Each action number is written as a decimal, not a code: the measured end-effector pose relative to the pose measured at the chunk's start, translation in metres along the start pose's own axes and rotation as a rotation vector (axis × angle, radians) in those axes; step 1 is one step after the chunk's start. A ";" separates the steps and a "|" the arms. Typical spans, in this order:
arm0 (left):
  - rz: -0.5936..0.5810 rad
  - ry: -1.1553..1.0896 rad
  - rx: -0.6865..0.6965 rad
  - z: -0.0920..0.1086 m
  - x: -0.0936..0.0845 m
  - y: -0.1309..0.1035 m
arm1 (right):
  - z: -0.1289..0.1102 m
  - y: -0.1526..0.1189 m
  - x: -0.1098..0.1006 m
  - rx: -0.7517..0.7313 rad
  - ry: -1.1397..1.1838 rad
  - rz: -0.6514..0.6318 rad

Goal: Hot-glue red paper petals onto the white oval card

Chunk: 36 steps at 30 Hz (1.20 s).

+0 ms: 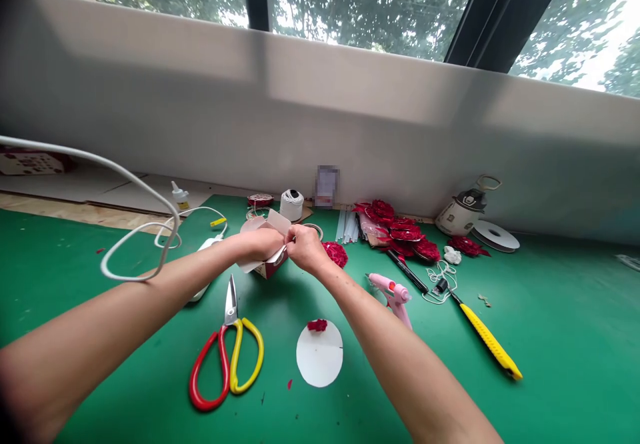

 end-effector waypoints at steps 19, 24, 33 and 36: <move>0.477 -0.573 -0.210 -0.034 -0.056 -0.022 | 0.004 -0.004 -0.004 0.036 0.068 0.018; 0.615 -1.151 -0.240 -0.021 -0.051 -0.054 | -0.001 0.000 -0.007 0.048 0.138 0.042; 0.418 -1.584 -0.245 0.050 -0.025 -0.079 | 0.001 -0.046 -0.056 0.204 0.433 0.251; 0.369 -1.609 -0.225 0.063 -0.010 -0.073 | 0.002 -0.084 -0.070 0.290 0.536 0.245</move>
Point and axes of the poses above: each hand's wrist, its own y-axis towards the middle knuckle, its own x-axis out of the palm, z = x × y, the point moved 7 cm from there along y, towards the middle knuckle, and after that the axes turned 8 degrees about z, right-handed, at the moved point
